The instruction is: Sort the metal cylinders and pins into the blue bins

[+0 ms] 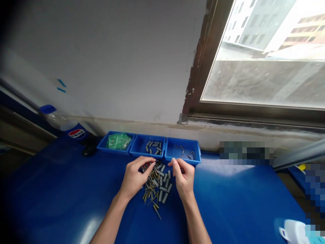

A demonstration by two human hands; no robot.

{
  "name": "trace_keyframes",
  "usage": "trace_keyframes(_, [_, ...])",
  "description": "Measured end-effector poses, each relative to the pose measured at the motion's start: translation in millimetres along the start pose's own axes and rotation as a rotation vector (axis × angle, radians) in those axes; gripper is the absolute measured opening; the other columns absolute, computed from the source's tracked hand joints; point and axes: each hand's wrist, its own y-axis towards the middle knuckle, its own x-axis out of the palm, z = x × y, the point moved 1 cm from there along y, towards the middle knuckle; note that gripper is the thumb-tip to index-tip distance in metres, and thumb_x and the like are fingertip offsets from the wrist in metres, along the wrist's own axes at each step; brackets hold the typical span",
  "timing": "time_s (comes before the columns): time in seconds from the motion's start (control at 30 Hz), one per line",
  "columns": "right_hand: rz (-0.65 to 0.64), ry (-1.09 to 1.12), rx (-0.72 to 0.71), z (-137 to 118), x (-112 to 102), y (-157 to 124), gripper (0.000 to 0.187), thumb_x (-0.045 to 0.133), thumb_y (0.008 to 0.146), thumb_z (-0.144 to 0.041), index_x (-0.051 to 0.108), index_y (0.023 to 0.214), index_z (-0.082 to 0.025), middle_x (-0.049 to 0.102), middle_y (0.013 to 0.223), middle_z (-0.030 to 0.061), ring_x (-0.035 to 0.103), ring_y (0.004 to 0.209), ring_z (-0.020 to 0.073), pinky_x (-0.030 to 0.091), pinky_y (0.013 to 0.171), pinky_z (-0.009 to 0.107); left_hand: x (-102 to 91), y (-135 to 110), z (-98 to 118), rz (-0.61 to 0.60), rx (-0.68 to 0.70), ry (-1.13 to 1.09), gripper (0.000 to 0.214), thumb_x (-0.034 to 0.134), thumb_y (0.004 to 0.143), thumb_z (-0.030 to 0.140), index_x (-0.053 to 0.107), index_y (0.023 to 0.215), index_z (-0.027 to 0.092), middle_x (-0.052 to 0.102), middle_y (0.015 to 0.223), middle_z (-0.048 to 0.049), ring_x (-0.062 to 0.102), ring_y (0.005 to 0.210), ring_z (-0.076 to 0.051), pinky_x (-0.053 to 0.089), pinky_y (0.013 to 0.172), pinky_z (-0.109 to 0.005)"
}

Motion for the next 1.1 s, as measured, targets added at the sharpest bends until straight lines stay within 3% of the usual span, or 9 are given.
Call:
trace_keyframes(0.1, [-0.008, -0.003, -0.005, 3.3, 2.0, -0.8, 0.044, 0.058, 0.100, -0.048, 0.072, 0.071, -0.019, 0.049, 0.053, -0.0020, 0.045, 0.050, 0.0142, 0.036, 0.053, 0.028, 1.3, 2.6, 9.2, 0.074, -0.037, -0.049, 0.009, 0.068, 0.097, 0.024, 0.077, 0.098, 0.024, 0.078, 0.091, -0.0028, 0.070, 0.075, -0.017, 0.057, 0.073, -0.029])
trace_keyframes(0.23, [0.003, -0.007, -0.029, 5.1, 5.2, -0.5, 0.042, 0.059, 0.100, -0.045, 0.073, 0.071, -0.018, 0.049, 0.054, -0.0019, 0.047, 0.051, 0.0141, 0.036, 0.054, 0.028, 5.9, 8.1, 20.5, 0.152, -0.072, -0.118, 0.007, 0.070, 0.095, 0.026, 0.077, 0.096, 0.024, 0.077, 0.088, -0.0018, 0.070, 0.073, -0.016, 0.058, 0.071, -0.029])
trace_keyframes(0.53, [-0.014, 0.000, -0.052, 2.2, 3.3, -4.5, 0.043, 0.056, 0.103, -0.042, 0.070, 0.071, -0.018, 0.051, 0.055, -0.0019, 0.045, 0.049, 0.0121, 0.034, 0.052, 0.027, 25.8, 12.4, 22.5, 0.167, -0.084, -0.167, 0.006, 0.072, 0.093, 0.025, 0.076, 0.095, 0.023, 0.077, 0.087, -0.0020, 0.072, 0.074, -0.016, 0.060, 0.072, -0.028])
trace_keyframes(0.67, [-0.002, 0.011, -0.057, 8.0, 5.1, -2.0, 0.043, 0.056, 0.103, -0.041, 0.070, 0.070, -0.017, 0.049, 0.053, -0.0028, 0.045, 0.048, 0.0110, 0.034, 0.051, 0.026, 28.5, 16.3, 21.8, 0.167, -0.181, -0.303, 0.008, 0.075, 0.091, 0.024, 0.076, 0.098, 0.021, 0.079, 0.086, -0.0018, 0.076, 0.076, -0.016, 0.062, 0.075, -0.025])
trace_keyframes(0.8, [0.053, 0.029, -0.039, 8.0, 7.9, -2.2, 0.033, 0.056, 0.104, -0.040, 0.074, 0.087, -0.017, 0.051, 0.055, -0.0037, 0.049, 0.051, 0.0109, 0.037, 0.052, 0.025, 24.6, 19.9, 21.7, 0.209, -0.329, -0.512, 0.016, 0.078, 0.090, 0.025, 0.073, 0.103, 0.017, 0.081, 0.091, -0.0042, 0.080, 0.082, -0.017, 0.064, 0.078, -0.023])
trace_keyframes(0.97, [0.079, 0.135, 0.010, -2.3, 15.2, -4.7, 0.027, 0.062, 0.101, -0.039, 0.071, 0.117, -0.020, 0.066, 0.070, -0.0014, 0.050, 0.047, 0.0093, 0.041, 0.046, 0.023, 17.3, 21.1, 23.1, 0.223, -0.417, -0.679, 0.029, 0.081, 0.087, 0.027, 0.068, 0.110, 0.016, 0.081, 0.094, -0.0068, 0.081, 0.082, -0.019, 0.065, 0.076, -0.023])
trace_keyframes(1.1, [0.058, 0.196, 0.057, -10.7, 20.5, -2.2, 0.026, 0.070, 0.096, -0.039, 0.074, 0.112, -0.020, 0.073, 0.076, 0.0017, 0.060, 0.051, 0.0113, 0.051, 0.050, 0.024, 17.5, 20.7, 27.5, 0.173, -0.417, -0.738, 0.034, 0.081, 0.087, 0.027, 0.065, 0.115, 0.016, 0.081, 0.096, -0.0070, 0.081, 0.084, -0.019, 0.065, 0.080, -0.025])
